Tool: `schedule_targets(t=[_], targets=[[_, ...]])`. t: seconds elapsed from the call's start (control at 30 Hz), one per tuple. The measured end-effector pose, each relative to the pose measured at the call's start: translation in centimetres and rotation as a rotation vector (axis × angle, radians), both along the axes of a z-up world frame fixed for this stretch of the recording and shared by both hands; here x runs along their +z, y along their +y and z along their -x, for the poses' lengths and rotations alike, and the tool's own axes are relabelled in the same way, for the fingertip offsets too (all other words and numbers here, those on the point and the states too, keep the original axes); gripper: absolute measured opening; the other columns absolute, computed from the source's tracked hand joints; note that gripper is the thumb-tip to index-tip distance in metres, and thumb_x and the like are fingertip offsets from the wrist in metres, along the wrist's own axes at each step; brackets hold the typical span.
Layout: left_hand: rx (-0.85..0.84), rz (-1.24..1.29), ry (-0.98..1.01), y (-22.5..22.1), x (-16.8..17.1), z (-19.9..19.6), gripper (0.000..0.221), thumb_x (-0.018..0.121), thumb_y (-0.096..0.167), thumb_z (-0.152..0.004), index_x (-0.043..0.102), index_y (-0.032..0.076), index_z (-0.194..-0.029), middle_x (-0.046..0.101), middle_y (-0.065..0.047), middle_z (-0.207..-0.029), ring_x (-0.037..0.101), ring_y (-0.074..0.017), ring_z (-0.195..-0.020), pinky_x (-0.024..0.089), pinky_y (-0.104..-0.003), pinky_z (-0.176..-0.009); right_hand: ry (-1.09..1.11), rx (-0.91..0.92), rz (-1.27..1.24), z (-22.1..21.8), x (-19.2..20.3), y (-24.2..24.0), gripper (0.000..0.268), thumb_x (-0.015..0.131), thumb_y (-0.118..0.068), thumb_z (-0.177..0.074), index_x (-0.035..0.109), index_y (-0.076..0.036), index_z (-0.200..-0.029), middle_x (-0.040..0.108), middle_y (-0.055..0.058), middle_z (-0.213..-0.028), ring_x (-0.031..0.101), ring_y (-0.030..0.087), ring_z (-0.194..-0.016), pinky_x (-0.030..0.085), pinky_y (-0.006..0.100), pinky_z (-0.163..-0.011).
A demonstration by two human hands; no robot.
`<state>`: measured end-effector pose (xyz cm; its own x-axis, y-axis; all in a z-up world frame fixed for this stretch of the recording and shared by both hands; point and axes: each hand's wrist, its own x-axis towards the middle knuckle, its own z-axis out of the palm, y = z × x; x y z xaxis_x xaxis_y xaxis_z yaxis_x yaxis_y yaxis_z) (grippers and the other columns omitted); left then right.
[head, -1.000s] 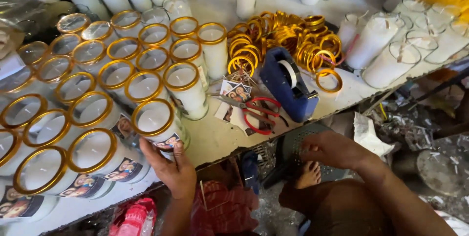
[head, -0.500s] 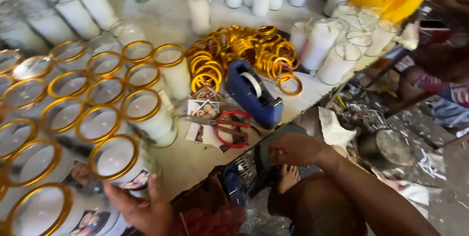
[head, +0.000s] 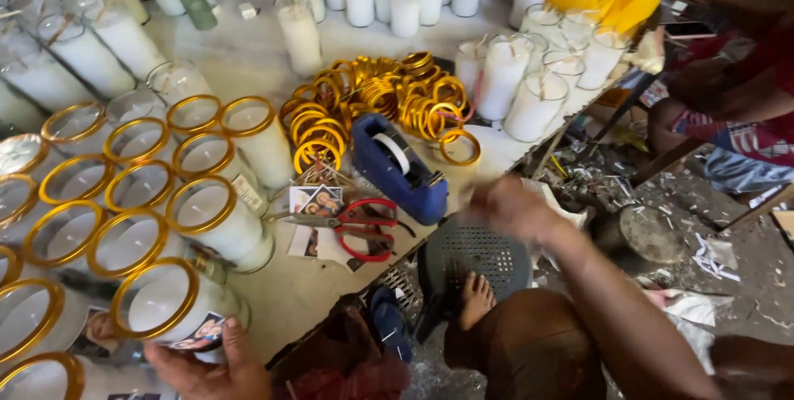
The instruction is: Assembling candles by cutting and applying labels to glass jars and attaching decorative gold rings.
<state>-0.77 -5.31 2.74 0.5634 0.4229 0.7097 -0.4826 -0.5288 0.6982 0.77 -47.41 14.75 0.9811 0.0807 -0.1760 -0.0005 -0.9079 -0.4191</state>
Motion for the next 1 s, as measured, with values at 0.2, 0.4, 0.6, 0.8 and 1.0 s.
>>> schedule_targets(t=[0.2, 0.4, 0.6, 0.8, 1.0], targets=[[-0.048, 0.011, 0.010, -1.1, 3.3, 0.5, 0.073, 0.069, 0.007, -0.100, 0.025, -0.014, -0.155, 0.040, -0.042, -0.144, 0.050, -0.0538, -0.130, 0.047, -0.057, -0.106, -0.134, -0.697, -0.442, -3.9, 11.2, -3.6, 0.089, 0.063, -0.006, -0.101, 0.004, -0.012, -0.167, 0.075, 0.014, -0.106, 0.070, 0.024, -0.081, 0.061, 0.032, -0.066], [0.000, 0.042, 0.052, -1.1, 3.4, 0.8, 0.075, 0.071, 0.004, -0.096, 0.028, -0.012, -0.156, 0.041, -0.040, -0.145, 0.051, -0.0529, -0.128, 0.050, -0.055, -0.101, -0.184, -0.778, -0.673, -8.7, 10.9, -8.8, 0.101, 0.069, -0.028, -0.101, -0.008, -0.014, -0.164, 0.077, 0.013, -0.102, 0.073, 0.021, -0.071, 0.058, 0.032, -0.062], [-0.039, 0.134, 0.094, -1.2, 3.9, 0.9, 0.077, 0.071, -0.001, -0.094, 0.028, -0.006, -0.157, 0.045, -0.041, -0.146, 0.054, -0.0505, -0.126, 0.049, -0.050, -0.099, -0.273, -0.737, -0.725, -8.7, 10.2, -4.7, 0.094, 0.064, -0.013, -0.101, -0.004, -0.018, -0.165, 0.075, 0.016, -0.115, 0.070, 0.021, -0.069, 0.056, 0.031, -0.060], [-0.075, 0.100, -0.027, 0.6, -1.6, -0.5, 0.083, 0.070, -0.010, -0.094, 0.021, -0.006, -0.160, 0.033, -0.042, -0.158, 0.043, -0.0504, -0.142, 0.043, -0.054, -0.114, -0.505, -0.517, -0.536, -6.7, 6.5, 1.4, 0.077, 0.063, -0.004, -0.099, 0.019, -0.005, -0.161, 0.075, 0.014, -0.106, 0.072, 0.024, -0.096, 0.059, 0.038, -0.086], [-0.082, 0.027, -0.087, 1.5, -3.7, -0.9, 0.086, 0.071, -0.008, -0.097, 0.017, 0.000, -0.163, 0.024, -0.037, -0.166, 0.034, -0.0491, -0.153, 0.038, -0.060, -0.122, -0.698, -0.351, -0.618, -5.9, -0.8, 1.6, 0.081, 0.061, -0.041, -0.098, 0.023, 0.003, -0.155, 0.064, 0.024, -0.132, 0.064, 0.039, -0.122, 0.057, 0.049, -0.102]])
